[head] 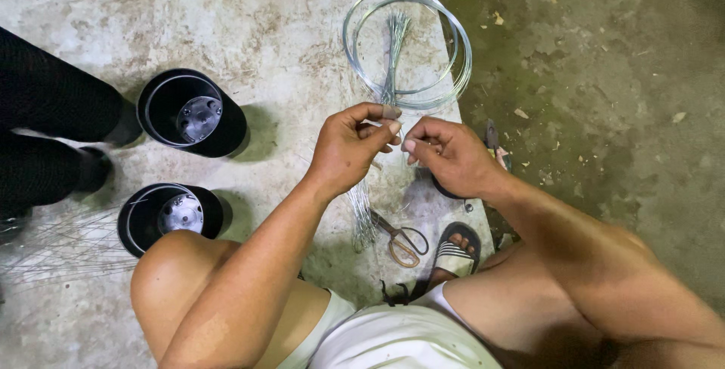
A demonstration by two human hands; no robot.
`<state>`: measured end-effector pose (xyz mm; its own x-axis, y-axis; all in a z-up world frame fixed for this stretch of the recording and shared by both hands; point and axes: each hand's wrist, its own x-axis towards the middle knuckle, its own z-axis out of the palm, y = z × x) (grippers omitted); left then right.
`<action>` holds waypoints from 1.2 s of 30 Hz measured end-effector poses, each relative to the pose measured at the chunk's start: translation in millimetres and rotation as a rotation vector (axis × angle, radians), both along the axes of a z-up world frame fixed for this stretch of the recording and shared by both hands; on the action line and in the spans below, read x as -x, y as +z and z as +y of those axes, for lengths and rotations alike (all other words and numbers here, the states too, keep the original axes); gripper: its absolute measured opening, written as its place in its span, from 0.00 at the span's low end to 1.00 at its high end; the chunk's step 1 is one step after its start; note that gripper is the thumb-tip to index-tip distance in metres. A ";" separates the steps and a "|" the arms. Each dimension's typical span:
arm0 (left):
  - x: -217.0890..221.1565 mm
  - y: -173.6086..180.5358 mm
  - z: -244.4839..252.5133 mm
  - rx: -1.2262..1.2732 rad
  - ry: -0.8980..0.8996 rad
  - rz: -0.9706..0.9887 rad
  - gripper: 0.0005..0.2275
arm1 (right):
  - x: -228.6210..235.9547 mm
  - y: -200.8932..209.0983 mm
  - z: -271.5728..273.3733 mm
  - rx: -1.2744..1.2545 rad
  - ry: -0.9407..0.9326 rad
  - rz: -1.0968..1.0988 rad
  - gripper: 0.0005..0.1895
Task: The person sits on the floor and repeatedly inserts thin metal wires through holes in small black cylindrical containers. They use pliers to cut the wires and place the finished units aside.
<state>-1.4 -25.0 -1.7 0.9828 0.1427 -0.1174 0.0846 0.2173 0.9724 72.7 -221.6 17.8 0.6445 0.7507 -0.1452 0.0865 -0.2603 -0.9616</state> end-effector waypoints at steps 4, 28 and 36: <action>0.4 1.4 1.6 -0.046 -0.013 0.008 0.10 | -0.6 -5.2 -2.7 -0.054 0.047 0.113 0.08; 3.7 15.0 -0.3 -0.087 0.021 0.045 0.13 | 0.3 3.0 -2.0 0.015 -0.084 0.066 0.06; 5.1 14.6 -2.7 -0.227 0.101 0.111 0.17 | 4.4 5.4 -0.3 0.032 -0.073 0.025 0.07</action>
<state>-6.5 -27.7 12.9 0.9451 0.2743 -0.1777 0.1826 0.0079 0.9832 68.3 -221.9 23.2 0.6932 0.6966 -0.1851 0.0420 -0.2955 -0.9544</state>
